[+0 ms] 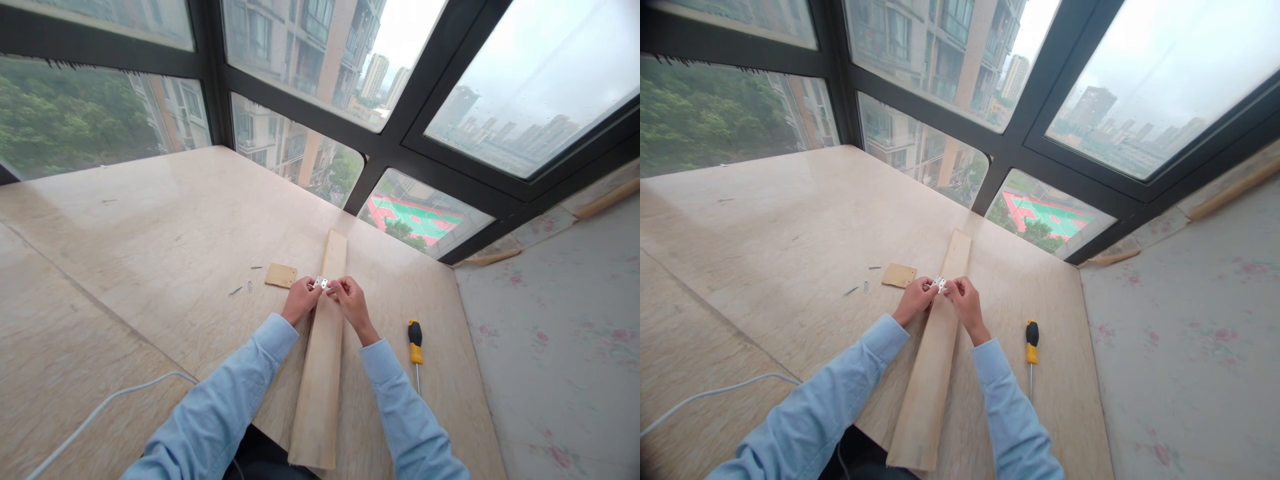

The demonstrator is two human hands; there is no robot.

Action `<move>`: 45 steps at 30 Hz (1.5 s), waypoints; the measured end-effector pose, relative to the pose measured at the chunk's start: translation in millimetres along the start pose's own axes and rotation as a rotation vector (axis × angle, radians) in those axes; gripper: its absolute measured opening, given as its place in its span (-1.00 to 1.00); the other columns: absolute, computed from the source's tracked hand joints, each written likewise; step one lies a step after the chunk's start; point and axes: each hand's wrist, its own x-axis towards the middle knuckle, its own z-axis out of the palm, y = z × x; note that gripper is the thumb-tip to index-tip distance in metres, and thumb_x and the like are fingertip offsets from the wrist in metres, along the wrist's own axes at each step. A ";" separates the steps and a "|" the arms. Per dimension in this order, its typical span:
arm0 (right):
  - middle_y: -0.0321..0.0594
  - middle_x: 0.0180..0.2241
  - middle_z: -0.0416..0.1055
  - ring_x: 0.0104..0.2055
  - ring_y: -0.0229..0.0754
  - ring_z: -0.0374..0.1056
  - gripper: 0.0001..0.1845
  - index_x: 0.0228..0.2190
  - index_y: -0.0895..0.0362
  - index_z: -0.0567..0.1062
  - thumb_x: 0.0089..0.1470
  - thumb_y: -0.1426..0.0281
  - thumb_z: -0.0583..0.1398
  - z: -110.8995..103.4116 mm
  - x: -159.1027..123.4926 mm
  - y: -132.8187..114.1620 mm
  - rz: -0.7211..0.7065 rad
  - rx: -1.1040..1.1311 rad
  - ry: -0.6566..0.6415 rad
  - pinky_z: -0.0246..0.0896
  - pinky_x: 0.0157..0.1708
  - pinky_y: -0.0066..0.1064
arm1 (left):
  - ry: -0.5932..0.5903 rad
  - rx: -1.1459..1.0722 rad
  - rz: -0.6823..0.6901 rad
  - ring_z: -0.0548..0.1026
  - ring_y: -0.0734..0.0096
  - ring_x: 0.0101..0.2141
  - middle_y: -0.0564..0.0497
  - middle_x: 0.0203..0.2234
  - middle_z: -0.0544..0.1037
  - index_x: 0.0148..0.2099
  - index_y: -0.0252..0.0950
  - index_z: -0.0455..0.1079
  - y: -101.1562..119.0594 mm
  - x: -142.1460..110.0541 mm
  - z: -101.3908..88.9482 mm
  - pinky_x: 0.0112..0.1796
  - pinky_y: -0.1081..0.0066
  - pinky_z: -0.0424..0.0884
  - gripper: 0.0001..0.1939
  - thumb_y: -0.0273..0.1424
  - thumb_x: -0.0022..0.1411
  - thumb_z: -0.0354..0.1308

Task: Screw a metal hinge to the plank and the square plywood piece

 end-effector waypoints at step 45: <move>-0.26 -0.47 0.42 -0.40 -0.19 0.34 -0.62 -0.42 0.10 0.36 0.18 0.05 0.06 10.4 -22.3 26.1 -0.174 0.035 0.129 0.22 -0.31 -0.38 | 0.261 -0.388 0.000 0.46 0.50 -0.63 -0.16 -0.37 0.57 -0.29 -0.40 0.33 -12.3 -24.1 -15.8 -0.70 0.54 0.24 -0.52 -0.05 0.01 0.24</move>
